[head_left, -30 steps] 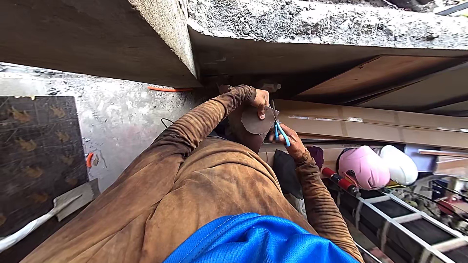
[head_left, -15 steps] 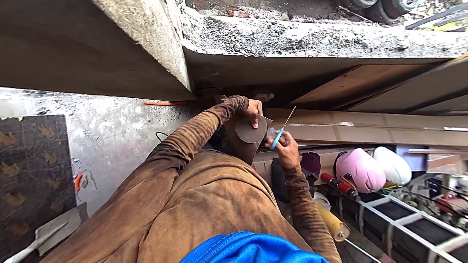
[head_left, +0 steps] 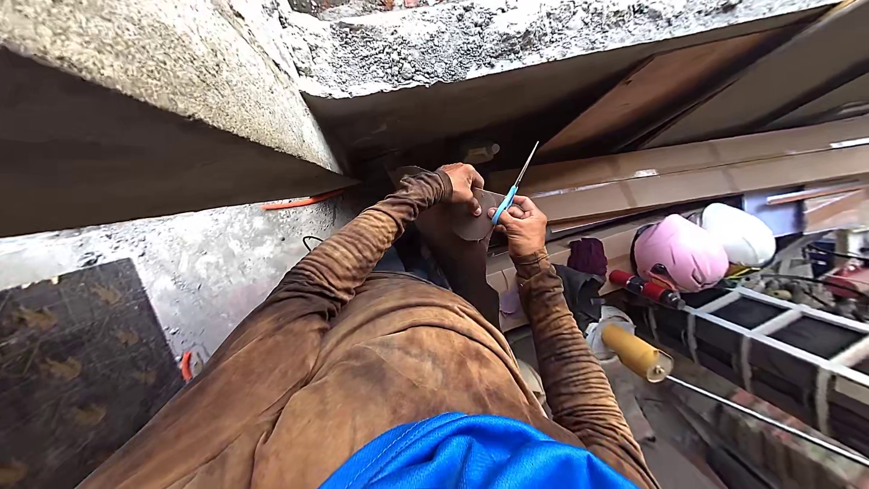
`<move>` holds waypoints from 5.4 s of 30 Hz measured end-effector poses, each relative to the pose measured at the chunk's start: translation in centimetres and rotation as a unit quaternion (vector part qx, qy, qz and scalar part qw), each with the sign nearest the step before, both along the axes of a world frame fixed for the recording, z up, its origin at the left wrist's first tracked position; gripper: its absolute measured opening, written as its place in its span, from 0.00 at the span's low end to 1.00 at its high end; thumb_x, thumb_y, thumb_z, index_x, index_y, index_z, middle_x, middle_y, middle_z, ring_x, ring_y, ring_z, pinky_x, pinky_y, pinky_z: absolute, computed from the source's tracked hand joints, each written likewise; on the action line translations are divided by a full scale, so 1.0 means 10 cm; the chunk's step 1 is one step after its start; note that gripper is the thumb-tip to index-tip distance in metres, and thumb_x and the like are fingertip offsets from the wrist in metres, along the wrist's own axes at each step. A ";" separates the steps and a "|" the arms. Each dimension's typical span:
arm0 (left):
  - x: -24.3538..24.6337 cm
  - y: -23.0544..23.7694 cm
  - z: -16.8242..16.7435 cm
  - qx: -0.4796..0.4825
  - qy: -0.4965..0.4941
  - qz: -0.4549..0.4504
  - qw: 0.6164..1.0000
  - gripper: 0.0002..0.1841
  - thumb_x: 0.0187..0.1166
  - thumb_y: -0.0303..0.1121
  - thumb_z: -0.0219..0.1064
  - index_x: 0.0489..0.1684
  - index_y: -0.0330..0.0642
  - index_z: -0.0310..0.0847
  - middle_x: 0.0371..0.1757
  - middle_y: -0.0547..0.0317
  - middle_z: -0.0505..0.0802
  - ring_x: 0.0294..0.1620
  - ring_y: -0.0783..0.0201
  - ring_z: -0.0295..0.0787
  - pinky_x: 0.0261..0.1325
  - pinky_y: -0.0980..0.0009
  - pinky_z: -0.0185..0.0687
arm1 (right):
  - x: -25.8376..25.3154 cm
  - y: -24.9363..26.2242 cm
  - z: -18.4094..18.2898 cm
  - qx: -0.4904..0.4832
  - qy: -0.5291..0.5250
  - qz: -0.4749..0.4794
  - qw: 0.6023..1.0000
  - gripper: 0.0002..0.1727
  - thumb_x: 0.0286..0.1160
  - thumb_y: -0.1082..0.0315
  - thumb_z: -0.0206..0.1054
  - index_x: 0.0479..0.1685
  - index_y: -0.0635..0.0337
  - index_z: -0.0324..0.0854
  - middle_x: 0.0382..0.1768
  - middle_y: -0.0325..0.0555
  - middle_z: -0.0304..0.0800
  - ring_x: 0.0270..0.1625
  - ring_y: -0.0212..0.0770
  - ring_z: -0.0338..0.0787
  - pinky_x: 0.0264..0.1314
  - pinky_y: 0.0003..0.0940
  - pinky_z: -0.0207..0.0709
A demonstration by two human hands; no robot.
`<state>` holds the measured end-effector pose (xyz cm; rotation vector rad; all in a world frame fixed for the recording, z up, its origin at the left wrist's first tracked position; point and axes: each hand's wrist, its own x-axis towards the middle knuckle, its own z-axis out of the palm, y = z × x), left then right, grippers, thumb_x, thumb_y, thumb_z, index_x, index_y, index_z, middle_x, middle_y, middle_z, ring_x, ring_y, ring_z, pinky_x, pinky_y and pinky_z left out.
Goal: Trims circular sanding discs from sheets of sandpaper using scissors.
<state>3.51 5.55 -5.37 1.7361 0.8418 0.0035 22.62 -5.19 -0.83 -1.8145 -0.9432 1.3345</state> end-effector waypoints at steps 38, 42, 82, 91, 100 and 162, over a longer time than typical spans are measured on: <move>-0.09 0.06 -0.46 -0.077 -0.061 -0.028 0.995 0.17 0.69 0.42 0.82 0.21 0.38 0.86 0.22 0.58 0.88 0.24 0.67 0.81 0.34 0.62 0.77 | 1.26 -0.74 0.01 -0.067 0.174 0.371 0.910 0.41 0.75 0.30 0.63 0.62 0.63 0.75 0.26 0.35 0.87 0.27 0.35 0.87 0.34 0.34 0.85; -0.06 0.03 -0.46 -0.082 -0.076 -0.029 0.993 0.16 0.68 0.41 0.83 0.21 0.39 0.86 0.22 0.60 0.88 0.24 0.69 0.80 0.34 0.64 0.76 | 1.12 -0.59 -0.11 -0.048 0.169 0.372 0.912 0.41 0.77 0.31 0.61 0.63 0.65 0.75 0.26 0.35 0.87 0.28 0.35 0.87 0.34 0.35 0.85; -0.10 -0.17 -0.38 -0.055 -0.061 -0.055 0.995 0.17 0.67 0.46 0.83 0.28 0.40 0.90 0.27 0.60 0.89 0.29 0.68 0.82 0.40 0.63 0.77 | 1.00 -0.12 -0.25 -0.018 0.087 0.415 0.905 0.28 0.72 0.39 0.71 0.49 0.58 0.85 0.23 0.29 0.83 0.25 0.26 0.81 0.32 0.25 0.78; -0.06 -0.26 -0.32 -0.056 -0.036 -0.058 0.996 0.18 0.67 0.45 0.83 0.31 0.37 0.90 0.29 0.56 0.90 0.31 0.65 0.84 0.42 0.61 0.78 | 1.07 -0.12 -0.11 -0.044 0.053 0.433 0.899 0.25 0.73 0.49 0.74 0.55 0.63 0.85 0.27 0.30 0.87 0.25 0.24 0.82 0.29 0.22 0.77; -0.02 -0.33 -0.29 -0.076 -0.056 -0.020 0.995 0.18 0.65 0.42 0.85 0.33 0.34 0.89 0.31 0.54 0.91 0.33 0.63 0.85 0.44 0.59 0.80 | 1.07 0.02 -0.23 -0.069 0.070 0.465 0.880 0.36 0.69 0.31 0.68 0.52 0.59 0.84 0.23 0.31 0.84 0.24 0.28 0.81 0.30 0.26 0.77; -0.03 -0.35 -0.41 -0.067 -0.010 0.017 0.998 0.65 0.50 0.46 0.93 0.94 0.39 0.52 0.54 0.34 0.91 0.53 0.44 0.89 0.64 0.44 0.80 | 1.34 0.19 0.03 -0.124 0.103 0.477 0.864 0.21 0.74 0.50 0.76 0.51 0.59 0.89 0.24 0.29 0.87 0.21 0.23 0.79 0.24 0.20 0.74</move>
